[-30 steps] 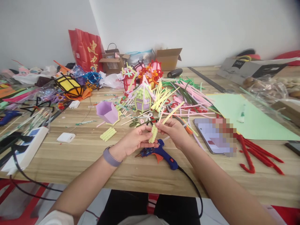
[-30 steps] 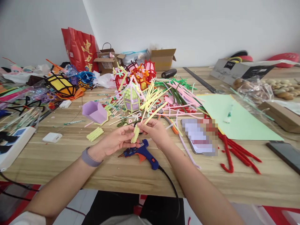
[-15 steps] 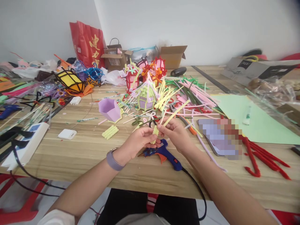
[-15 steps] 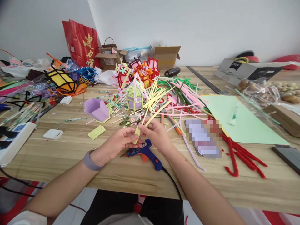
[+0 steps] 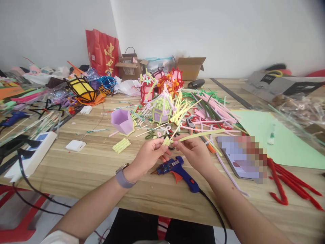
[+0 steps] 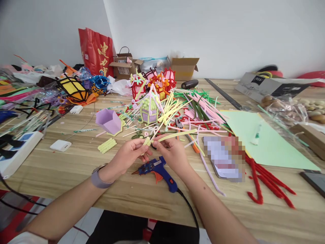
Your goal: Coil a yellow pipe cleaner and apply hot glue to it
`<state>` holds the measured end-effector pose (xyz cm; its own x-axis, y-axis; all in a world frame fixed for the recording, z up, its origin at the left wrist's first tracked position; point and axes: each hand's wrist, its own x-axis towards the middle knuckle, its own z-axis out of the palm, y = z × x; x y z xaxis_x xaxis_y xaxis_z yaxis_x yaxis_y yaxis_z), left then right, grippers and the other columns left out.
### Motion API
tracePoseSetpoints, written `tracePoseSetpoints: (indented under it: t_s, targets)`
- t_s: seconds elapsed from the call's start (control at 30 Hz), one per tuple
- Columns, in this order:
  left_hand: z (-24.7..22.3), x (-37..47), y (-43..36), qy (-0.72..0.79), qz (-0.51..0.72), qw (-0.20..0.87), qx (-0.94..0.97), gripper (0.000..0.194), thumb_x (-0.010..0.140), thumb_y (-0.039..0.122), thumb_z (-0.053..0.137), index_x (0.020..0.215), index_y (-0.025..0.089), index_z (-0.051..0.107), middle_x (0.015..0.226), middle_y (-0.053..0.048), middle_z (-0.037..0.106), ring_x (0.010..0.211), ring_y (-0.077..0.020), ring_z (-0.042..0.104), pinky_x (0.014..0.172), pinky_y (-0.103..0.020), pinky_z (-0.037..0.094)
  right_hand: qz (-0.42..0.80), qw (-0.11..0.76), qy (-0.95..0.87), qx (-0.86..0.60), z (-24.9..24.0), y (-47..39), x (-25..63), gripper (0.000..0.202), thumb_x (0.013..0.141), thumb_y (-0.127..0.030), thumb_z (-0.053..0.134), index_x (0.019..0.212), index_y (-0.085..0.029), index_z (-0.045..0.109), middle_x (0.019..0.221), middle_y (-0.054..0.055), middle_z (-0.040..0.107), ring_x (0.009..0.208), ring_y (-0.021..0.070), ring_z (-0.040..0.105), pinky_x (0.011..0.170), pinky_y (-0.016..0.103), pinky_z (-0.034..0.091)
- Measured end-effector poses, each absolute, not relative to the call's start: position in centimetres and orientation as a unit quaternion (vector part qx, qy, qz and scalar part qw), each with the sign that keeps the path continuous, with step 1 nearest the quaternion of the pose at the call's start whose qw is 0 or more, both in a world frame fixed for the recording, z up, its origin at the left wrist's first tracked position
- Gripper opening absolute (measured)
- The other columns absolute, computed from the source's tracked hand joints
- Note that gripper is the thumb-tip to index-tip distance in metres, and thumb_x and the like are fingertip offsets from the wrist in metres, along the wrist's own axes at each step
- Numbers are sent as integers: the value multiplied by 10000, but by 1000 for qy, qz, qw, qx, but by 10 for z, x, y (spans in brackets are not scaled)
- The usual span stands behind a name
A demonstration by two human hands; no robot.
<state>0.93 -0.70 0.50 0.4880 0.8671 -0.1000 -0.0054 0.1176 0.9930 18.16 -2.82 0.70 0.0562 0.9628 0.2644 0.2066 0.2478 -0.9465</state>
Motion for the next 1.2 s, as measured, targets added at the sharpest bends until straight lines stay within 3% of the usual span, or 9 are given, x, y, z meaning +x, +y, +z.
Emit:
tracePoseSetpoints:
  t_s: [0.13, 0.4, 0.73, 0.9, 1.07, 1.2]
  targets:
    - [7, 10, -7, 380, 337, 653, 561, 319, 777, 434, 679, 881, 141, 610, 722, -18, 657, 568, -112, 632, 534, -215, 496, 337, 519, -605, -501, 9, -30, 181, 238, 738, -467, 711, 762, -231, 717, 671, 25, 682, 578, 171, 587, 533, 302, 433]
    - [11, 9, -7, 353, 332, 660, 574, 313, 804, 446, 647, 882, 157, 556, 709, -2, 646, 562, -109, 635, 504, -198, 471, 491, 566, -473, -463, 8, -25, 181, 310, 627, -470, 801, 722, -194, 696, 617, 8, 662, 584, 145, 584, 557, 281, 465]
    - [11, 11, -8, 354, 341, 657, 571, 228, 859, 367, 580, 876, 156, 496, 704, 11, 623, 561, -99, 629, 544, -211, 498, 456, 557, -510, -471, 12, -29, 177, 326, 659, -503, 778, 699, -197, 672, 626, 6, 656, 574, 132, 565, 560, 274, 461]
    - [13, 10, -12, 316, 346, 661, 586, 271, 854, 406, 588, 818, 159, 484, 707, 14, 603, 549, -90, 600, 504, -203, 468, 489, 562, -480, -464, 5, -25, 180, 324, 664, -484, 777, 658, -179, 669, 616, 9, 645, 543, 112, 517, 535, 261, 421]
    - [13, 8, -8, 283, 382, 656, 587, 305, 828, 442, 622, 832, 160, 507, 699, 12, 605, 552, -94, 592, 521, -211, 478, 537, 505, -468, -488, 10, -20, 188, 439, 621, -589, 739, 684, -163, 654, 599, 3, 624, 486, 85, 460, 494, 244, 371]
    - [12, 5, 2, 305, 452, 626, 558, 289, 811, 414, 651, 874, 161, 526, 702, 16, 607, 557, -87, 586, 510, -193, 476, 396, 403, -592, -575, 33, -33, 205, 334, 735, -505, 658, 683, -177, 618, 616, -7, 613, 506, 91, 457, 510, 245, 349]
